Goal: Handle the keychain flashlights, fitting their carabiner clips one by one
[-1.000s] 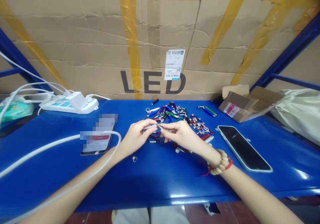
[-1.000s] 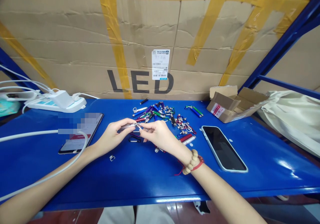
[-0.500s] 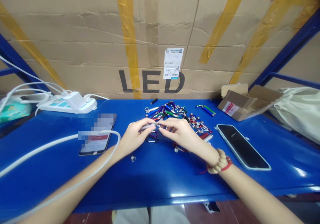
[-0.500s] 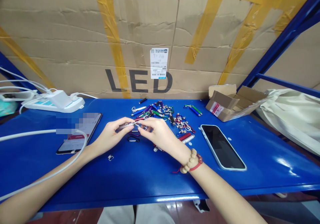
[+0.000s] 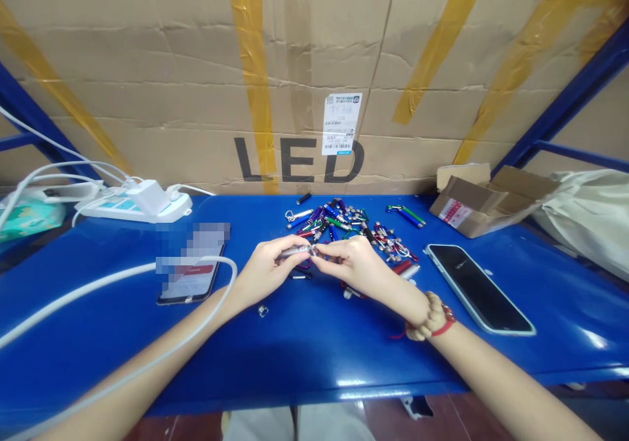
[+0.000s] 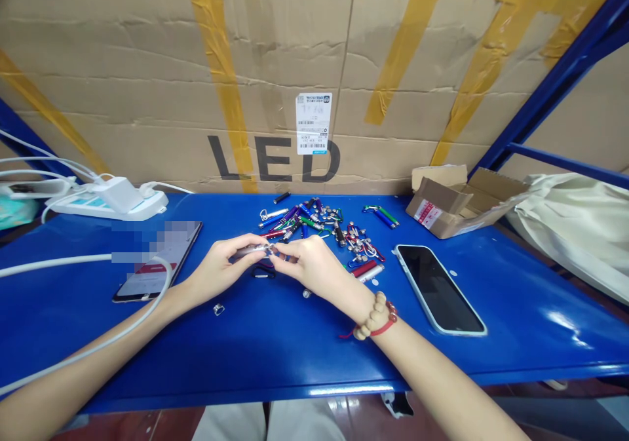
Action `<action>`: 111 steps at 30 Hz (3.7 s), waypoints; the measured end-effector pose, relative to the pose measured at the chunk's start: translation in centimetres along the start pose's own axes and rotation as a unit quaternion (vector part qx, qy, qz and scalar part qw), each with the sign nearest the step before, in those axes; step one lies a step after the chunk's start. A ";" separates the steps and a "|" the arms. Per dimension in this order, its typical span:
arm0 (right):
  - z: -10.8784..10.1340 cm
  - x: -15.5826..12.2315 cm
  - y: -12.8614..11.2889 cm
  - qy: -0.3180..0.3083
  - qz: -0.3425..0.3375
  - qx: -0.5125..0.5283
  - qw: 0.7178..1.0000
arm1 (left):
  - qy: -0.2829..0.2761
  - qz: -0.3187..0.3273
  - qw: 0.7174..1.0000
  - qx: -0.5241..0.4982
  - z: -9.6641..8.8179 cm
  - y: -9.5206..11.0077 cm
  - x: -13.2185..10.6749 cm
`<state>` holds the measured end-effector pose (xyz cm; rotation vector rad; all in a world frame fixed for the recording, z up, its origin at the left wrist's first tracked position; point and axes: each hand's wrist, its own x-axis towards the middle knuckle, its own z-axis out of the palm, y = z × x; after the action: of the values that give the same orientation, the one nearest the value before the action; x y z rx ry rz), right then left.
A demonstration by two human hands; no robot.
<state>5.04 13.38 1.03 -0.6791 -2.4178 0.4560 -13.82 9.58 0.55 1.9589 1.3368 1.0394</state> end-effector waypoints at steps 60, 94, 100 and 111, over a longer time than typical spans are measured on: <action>-0.3 0.2 -0.6 0.029 0.001 0.030 0.999 | 0.027 0.107 0.981 0.161 -0.5 -0.5 -0.5; -0.3 0.3 -0.9 0.095 0.077 0.107 0.987 | 0.089 -0.009 0.987 0.137 -0.5 1.2 -0.5; -3.9 0.2 2.2 0.292 0.176 -0.013 0.940 | 0.268 -0.047 0.960 -0.060 -2.1 0.7 0.7; -7.7 -3.0 11.7 0.125 0.479 -0.311 0.811 | 0.292 -0.046 0.934 -0.202 -2.5 1.0 1.0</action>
<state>16.12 22.46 0.25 -2.1188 -1.7737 -0.1016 -15.20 10.22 3.05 1.3141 1.3420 1.7770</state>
